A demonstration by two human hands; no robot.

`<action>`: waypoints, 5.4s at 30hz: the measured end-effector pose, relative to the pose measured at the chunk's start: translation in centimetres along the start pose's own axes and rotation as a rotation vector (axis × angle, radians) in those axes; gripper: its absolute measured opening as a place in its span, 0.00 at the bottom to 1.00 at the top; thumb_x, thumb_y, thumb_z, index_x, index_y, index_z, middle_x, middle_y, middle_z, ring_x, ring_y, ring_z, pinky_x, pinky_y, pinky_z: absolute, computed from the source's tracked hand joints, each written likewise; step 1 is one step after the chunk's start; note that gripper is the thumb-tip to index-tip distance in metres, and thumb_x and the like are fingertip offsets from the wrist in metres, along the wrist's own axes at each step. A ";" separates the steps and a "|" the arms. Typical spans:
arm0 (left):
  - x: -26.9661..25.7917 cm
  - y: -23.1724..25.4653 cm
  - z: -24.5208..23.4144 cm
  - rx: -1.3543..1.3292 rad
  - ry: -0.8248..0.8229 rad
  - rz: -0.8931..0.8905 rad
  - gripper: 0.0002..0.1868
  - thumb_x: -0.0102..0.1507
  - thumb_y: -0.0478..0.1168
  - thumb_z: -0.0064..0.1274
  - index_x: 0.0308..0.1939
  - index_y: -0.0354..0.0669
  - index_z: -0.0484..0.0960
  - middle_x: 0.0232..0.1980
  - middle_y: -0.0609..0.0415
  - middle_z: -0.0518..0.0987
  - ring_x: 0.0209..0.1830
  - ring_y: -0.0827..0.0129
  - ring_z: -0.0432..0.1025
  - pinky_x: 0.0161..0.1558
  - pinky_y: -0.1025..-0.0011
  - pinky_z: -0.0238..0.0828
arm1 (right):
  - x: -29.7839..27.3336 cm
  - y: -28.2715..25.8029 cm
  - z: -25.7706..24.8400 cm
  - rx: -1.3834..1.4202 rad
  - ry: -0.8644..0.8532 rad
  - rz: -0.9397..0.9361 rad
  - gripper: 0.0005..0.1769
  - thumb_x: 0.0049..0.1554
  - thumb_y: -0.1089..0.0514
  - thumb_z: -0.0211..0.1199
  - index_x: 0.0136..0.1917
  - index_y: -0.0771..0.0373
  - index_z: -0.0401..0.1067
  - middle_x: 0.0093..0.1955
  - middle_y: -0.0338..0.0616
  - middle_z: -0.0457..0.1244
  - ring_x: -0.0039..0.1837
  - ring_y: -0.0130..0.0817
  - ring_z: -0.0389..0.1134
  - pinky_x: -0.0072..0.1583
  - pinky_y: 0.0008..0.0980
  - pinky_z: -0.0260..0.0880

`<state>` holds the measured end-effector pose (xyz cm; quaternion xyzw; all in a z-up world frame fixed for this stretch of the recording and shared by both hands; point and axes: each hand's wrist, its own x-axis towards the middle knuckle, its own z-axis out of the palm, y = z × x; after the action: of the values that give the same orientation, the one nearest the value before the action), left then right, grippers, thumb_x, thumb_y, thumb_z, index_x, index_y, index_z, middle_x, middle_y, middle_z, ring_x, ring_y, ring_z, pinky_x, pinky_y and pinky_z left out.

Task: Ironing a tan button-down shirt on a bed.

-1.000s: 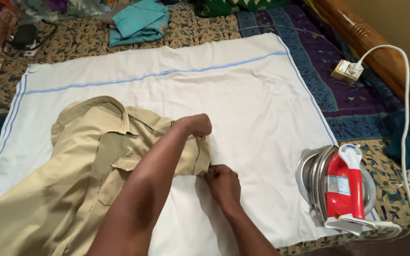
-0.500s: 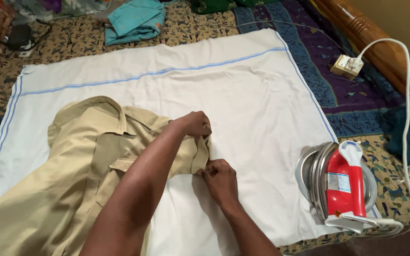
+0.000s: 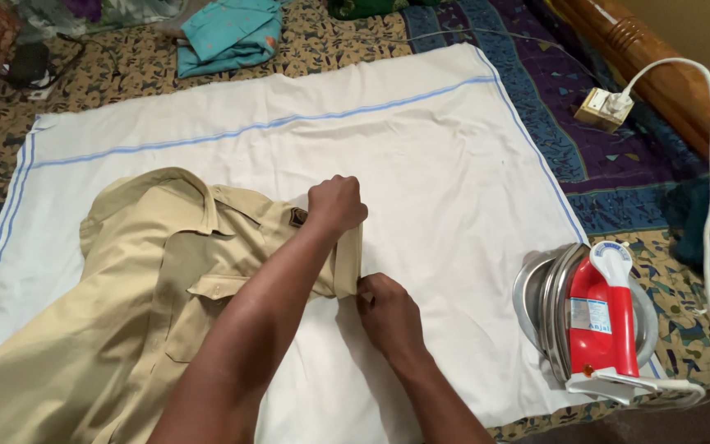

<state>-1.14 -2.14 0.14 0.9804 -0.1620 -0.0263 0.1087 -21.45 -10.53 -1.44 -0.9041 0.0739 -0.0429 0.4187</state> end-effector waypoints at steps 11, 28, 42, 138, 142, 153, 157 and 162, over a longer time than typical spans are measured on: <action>-2.2 0.0 2.1 -0.418 0.049 0.119 0.12 0.60 0.41 0.57 0.45 0.41 0.82 0.53 0.43 0.76 0.50 0.52 0.75 0.50 0.56 0.73 | 1.7 4.2 1.6 0.175 -0.154 0.276 0.11 0.56 0.56 0.63 0.48 0.62 0.78 0.45 0.47 0.74 0.47 0.37 0.75 0.53 0.35 0.74; -21.9 -7.3 4.6 -0.219 0.451 0.175 0.25 0.54 0.30 0.53 0.56 0.43 0.78 0.59 0.48 0.75 0.61 0.55 0.68 0.58 0.58 0.66 | 2.8 1.4 3.0 0.007 -0.201 0.405 0.31 0.52 0.31 0.66 0.47 0.63 0.79 0.39 0.41 0.71 0.41 0.35 0.72 0.47 0.38 0.71; -20.3 -12.0 3.1 -0.101 0.352 0.286 0.09 0.58 0.31 0.50 0.43 0.40 0.77 0.42 0.48 0.79 0.45 0.55 0.75 0.47 0.60 0.75 | 4.4 5.3 4.6 0.680 -0.038 0.197 0.15 0.55 0.57 0.70 0.40 0.59 0.63 0.30 0.36 0.62 0.32 0.23 0.60 0.35 0.28 0.60; -0.1 -11.3 4.5 -0.082 0.382 0.346 0.23 0.60 0.46 0.60 0.56 0.40 0.77 0.61 0.45 0.74 0.62 0.49 0.67 0.62 0.53 0.62 | 8.1 0.6 8.0 -0.516 -0.130 -0.258 0.57 0.56 0.22 0.53 0.83 0.56 0.41 0.85 0.53 0.34 0.86 0.46 0.29 0.79 0.51 0.21; -12.8 -8.1 0.8 -0.167 0.384 0.347 0.30 0.54 0.40 0.58 0.58 0.31 0.72 0.60 0.37 0.72 0.60 0.44 0.66 0.63 0.52 0.60 | 8.4 3.1 9.6 -0.523 -0.012 -0.369 0.60 0.51 0.21 0.54 0.84 0.54 0.41 0.86 0.53 0.35 0.86 0.46 0.30 0.79 0.52 0.22; -17.4 -14.4 5.4 0.388 -0.116 0.196 0.27 0.73 0.39 0.40 0.77 0.39 0.64 0.68 0.42 0.72 0.68 0.51 0.66 0.66 0.54 0.64 | 8.7 2.5 9.9 -0.625 -0.116 -0.268 0.61 0.53 0.16 0.49 0.85 0.51 0.37 0.87 0.48 0.29 0.86 0.43 0.25 0.79 0.50 0.19; -17.8 -16.5 6.5 0.606 0.026 0.288 0.33 0.67 0.42 0.42 0.77 0.55 0.57 0.72 0.45 0.66 0.68 0.50 0.63 0.64 0.50 0.60 | 8.7 2.7 10.1 -0.627 -0.083 -0.298 0.61 0.52 0.16 0.50 0.85 0.50 0.38 0.87 0.48 0.31 0.86 0.43 0.26 0.79 0.49 0.19; -19.5 -17.4 8.2 0.544 0.071 0.267 0.35 0.68 0.43 0.39 0.80 0.58 0.52 0.79 0.46 0.58 0.76 0.50 0.56 0.73 0.46 0.46 | 8.4 2.5 9.8 -0.609 -0.072 -0.293 0.62 0.51 0.16 0.52 0.84 0.50 0.40 0.87 0.48 0.33 0.86 0.41 0.28 0.79 0.48 0.20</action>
<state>-14.91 18.57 -11.36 0.9439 -0.2866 0.0668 -0.1499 -12.04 -6.16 -9.57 -0.9896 -0.0621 -0.0465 0.1214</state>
